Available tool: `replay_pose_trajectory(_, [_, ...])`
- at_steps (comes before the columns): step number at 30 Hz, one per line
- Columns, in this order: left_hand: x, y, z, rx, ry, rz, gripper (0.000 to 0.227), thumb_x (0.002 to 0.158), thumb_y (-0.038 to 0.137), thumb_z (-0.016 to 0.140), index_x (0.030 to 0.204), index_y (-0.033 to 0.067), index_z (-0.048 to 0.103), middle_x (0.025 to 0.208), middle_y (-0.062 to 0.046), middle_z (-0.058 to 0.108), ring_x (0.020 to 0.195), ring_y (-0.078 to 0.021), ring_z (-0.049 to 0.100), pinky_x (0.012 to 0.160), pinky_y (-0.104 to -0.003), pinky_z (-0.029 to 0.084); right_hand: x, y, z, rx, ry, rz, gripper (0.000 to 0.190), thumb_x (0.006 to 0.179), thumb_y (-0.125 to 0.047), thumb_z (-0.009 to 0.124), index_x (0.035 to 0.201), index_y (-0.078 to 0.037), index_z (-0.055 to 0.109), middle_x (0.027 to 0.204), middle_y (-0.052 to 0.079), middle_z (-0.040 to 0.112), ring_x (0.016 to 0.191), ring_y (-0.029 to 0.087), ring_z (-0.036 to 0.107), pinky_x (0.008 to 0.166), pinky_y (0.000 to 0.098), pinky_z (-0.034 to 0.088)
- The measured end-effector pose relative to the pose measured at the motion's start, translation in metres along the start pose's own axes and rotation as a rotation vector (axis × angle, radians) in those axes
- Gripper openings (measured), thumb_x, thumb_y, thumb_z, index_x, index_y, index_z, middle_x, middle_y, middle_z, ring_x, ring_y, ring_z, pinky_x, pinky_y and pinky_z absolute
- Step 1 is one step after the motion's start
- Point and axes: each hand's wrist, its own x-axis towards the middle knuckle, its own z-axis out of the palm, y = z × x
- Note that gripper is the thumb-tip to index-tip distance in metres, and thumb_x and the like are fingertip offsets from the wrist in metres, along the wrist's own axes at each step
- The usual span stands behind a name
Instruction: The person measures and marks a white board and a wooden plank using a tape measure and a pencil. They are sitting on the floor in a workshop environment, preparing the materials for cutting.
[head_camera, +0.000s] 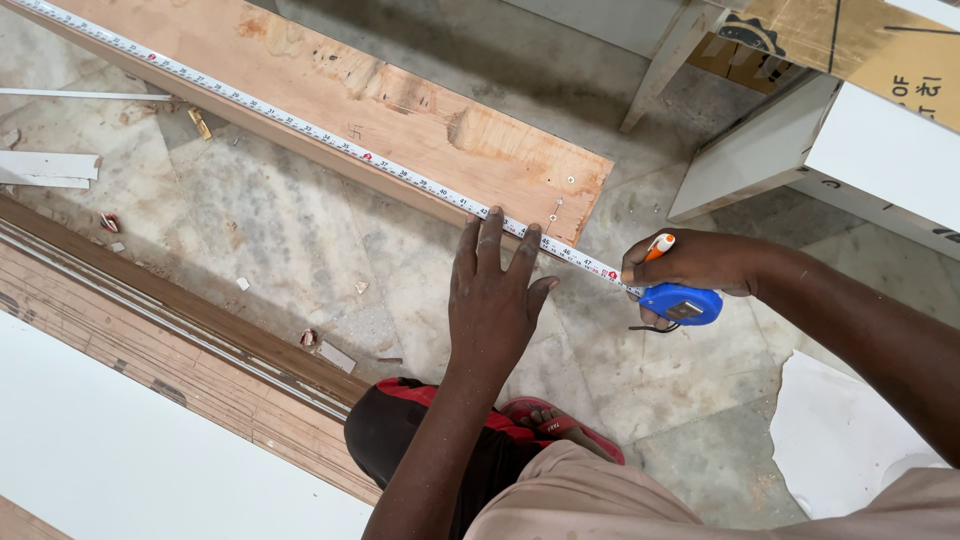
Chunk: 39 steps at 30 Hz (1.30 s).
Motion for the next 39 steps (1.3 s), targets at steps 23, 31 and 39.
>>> replay_pose_trajectory(23, [0.005, 0.0, -0.006, 0.056, -0.065, -0.021, 0.058, 0.085, 0.04, 0.079, 0.137, 0.0167, 0.065, 0.148, -0.021, 0.044, 0.14, -0.0444, 0.039, 0.107, -0.057, 0.043, -0.003, -0.009, 0.002, -0.06, 0.012, 0.068, 0.03, 0.094, -0.031, 0.062, 0.099, -0.003, 0.072, 0.077, 0.013, 0.078, 0.065, 0.017, 0.069, 0.062, 0.0334, 0.055])
replay_pose_trajectory(31, [0.003, 0.0, -0.004, 0.062, -0.078, -0.027, 0.059, 0.086, 0.041, 0.078, 0.138, 0.0169, 0.065, 0.149, -0.021, 0.043, 0.141, -0.0447, 0.038, 0.107, -0.058, 0.043, -0.005, -0.011, 0.003, -0.045, 0.001, 0.075, 0.032, 0.095, -0.032, 0.062, 0.1, -0.002, 0.07, 0.076, 0.015, 0.077, 0.063, 0.02, 0.07, 0.059, 0.0357, 0.055])
replay_pose_trajectory(39, [0.002, 0.0, -0.004, 0.062, -0.087, -0.032, 0.059, 0.086, 0.04, 0.078, 0.139, 0.017, 0.064, 0.15, -0.021, 0.043, 0.143, -0.0446, 0.037, 0.108, -0.059, 0.042, -0.005, -0.009, 0.004, -0.037, 0.006, 0.066, 0.03, 0.095, -0.03, 0.061, 0.101, -0.001, 0.07, 0.075, 0.015, 0.077, 0.062, 0.02, 0.069, 0.058, 0.0362, 0.055])
